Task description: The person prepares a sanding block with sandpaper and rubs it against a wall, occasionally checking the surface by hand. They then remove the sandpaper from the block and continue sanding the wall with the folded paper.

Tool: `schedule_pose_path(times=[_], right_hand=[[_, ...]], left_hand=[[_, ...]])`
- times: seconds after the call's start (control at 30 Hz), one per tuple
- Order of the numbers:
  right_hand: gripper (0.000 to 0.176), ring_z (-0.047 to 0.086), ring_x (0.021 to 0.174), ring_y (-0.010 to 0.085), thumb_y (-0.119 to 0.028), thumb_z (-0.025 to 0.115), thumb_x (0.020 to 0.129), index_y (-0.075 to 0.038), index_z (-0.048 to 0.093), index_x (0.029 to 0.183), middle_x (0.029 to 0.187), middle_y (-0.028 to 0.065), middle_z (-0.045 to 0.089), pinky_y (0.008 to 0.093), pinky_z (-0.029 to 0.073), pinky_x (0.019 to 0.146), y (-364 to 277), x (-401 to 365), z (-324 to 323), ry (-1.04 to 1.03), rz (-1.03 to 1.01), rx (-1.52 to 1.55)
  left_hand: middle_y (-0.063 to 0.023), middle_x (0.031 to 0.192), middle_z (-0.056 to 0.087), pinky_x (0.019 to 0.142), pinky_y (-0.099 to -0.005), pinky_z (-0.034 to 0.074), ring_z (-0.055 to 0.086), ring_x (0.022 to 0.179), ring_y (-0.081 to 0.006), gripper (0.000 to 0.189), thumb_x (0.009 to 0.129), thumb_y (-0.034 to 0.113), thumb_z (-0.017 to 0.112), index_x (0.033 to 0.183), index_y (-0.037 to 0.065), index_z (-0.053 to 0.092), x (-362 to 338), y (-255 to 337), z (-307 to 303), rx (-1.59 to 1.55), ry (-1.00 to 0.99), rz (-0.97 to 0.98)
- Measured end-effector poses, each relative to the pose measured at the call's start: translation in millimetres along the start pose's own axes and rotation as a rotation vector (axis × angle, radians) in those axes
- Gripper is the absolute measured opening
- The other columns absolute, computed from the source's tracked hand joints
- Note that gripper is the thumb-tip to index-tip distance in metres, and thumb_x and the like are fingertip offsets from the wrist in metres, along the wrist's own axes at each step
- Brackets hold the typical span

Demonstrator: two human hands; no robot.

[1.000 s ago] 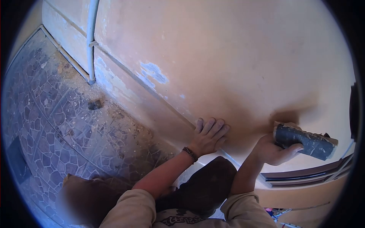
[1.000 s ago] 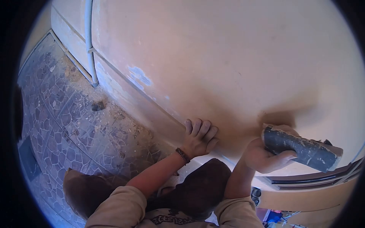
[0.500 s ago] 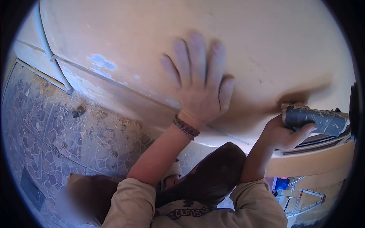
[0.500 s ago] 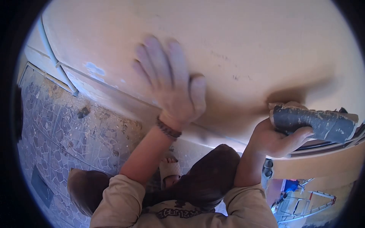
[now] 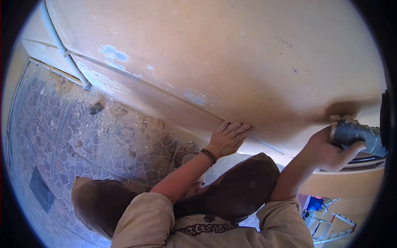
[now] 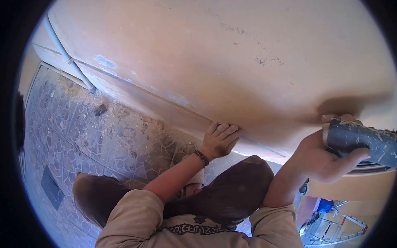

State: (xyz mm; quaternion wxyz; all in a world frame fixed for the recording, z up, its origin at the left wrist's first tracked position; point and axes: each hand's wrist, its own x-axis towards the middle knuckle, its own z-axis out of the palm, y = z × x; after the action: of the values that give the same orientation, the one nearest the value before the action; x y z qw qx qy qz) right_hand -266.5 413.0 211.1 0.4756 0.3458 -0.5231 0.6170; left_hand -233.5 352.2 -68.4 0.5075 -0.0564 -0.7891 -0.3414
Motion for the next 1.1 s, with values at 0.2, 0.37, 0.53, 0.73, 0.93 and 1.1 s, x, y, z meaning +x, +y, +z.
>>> schedule_pose_path(times=[0.2, 0.37, 0.53, 0.73, 0.93, 1.1], right_hand=[[0.043, 0.057, 0.081, 0.0325, -0.034, 0.056, 0.089, -0.001, 0.049, 0.116, 0.093, 0.02, 0.057, 0.0414, 0.047, 0.065, 3, 5, -17, -0.081, 0.044, 0.062], [0.035, 0.052, 0.072, 0.0297, -0.033, 0.05, 0.092, -0.001, 0.049, 0.107, 0.083, 0.0174, 0.056, 0.0401, 0.045, 0.063, 3, 5, -21, -0.185, 0.079, 0.106], [0.04, 0.055, 0.08, 0.0321, -0.033, 0.05, 0.092, 0.005, 0.054, 0.108, 0.092, 0.0221, 0.057, 0.04, 0.044, 0.065, 3, 5, -38, -0.217, 0.228, 0.226], [0.037, 0.057, 0.074, 0.0256, -0.026, 0.047, 0.095, 0.008, 0.052, 0.109, 0.089, 0.0182, 0.06, 0.0371, 0.048, 0.066, -5, -20, -19, -0.48, 0.32, -0.065], [0.022, 0.058, 0.06, 0.0272, -0.013, 0.065, 0.077, 0.005, 0.061, 0.09, 0.074, 0.015, 0.062, 0.0381, 0.045, 0.057, -23, -48, 37, -1.317, 0.306, -0.37], [0.024, 0.055, 0.065, 0.0409, -0.015, 0.068, 0.077, 0.003, 0.058, 0.088, 0.075, 0.0221, 0.058, 0.0417, 0.044, 0.058, -15, -62, 42, -1.605, 0.433, -0.51]], left_hand=[[-0.0061, 0.115, 0.053, 0.1, -0.0573, 0.027, 0.048, 0.103, -0.026, 0.029, 0.076, 0.027, 0.068, 0.104, 0.018, 0.068, 39, 5, -15, 0.06, 0.108, -0.038], [-0.0265, 0.147, 0.028, 0.11, -0.0619, 0.009, 0.024, 0.135, -0.0479, 0.048, 0.087, 0.033, 0.051, 0.126, 0.006, 0.057, 90, -44, -56, 0.28, 0.317, -0.013], [-0.0326, 0.151, 0.014, 0.113, -0.0568, 0.006, 0.01, 0.14, -0.0494, 0.064, 0.095, 0.035, 0.038, 0.142, -0.008, 0.03, 107, -85, -93, 0.137, 0.622, -0.365], [-0.0346, 0.151, 0.007, 0.113, -0.0546, 0.006, 0.006, 0.14, -0.0503, 0.067, 0.097, 0.03, 0.037, 0.143, -0.012, 0.016, 36, -69, -60, 0.091, 0.416, -0.659], [-0.0361, 0.149, 0.01, 0.113, -0.0558, 0.007, 0.009, 0.139, -0.0529, 0.062, 0.094, 0.02, 0.047, 0.141, -0.012, 0.023, 28, -40, -55, -0.014, 0.389, -0.573], [-0.0344, 0.147, 0.019, 0.112, -0.0522, 0.016, 0.019, 0.137, -0.0493, 0.053, 0.093, 0.015, 0.053, 0.136, -0.009, 0.035, 33, -49, -73, -0.037, 0.493, -0.603]])
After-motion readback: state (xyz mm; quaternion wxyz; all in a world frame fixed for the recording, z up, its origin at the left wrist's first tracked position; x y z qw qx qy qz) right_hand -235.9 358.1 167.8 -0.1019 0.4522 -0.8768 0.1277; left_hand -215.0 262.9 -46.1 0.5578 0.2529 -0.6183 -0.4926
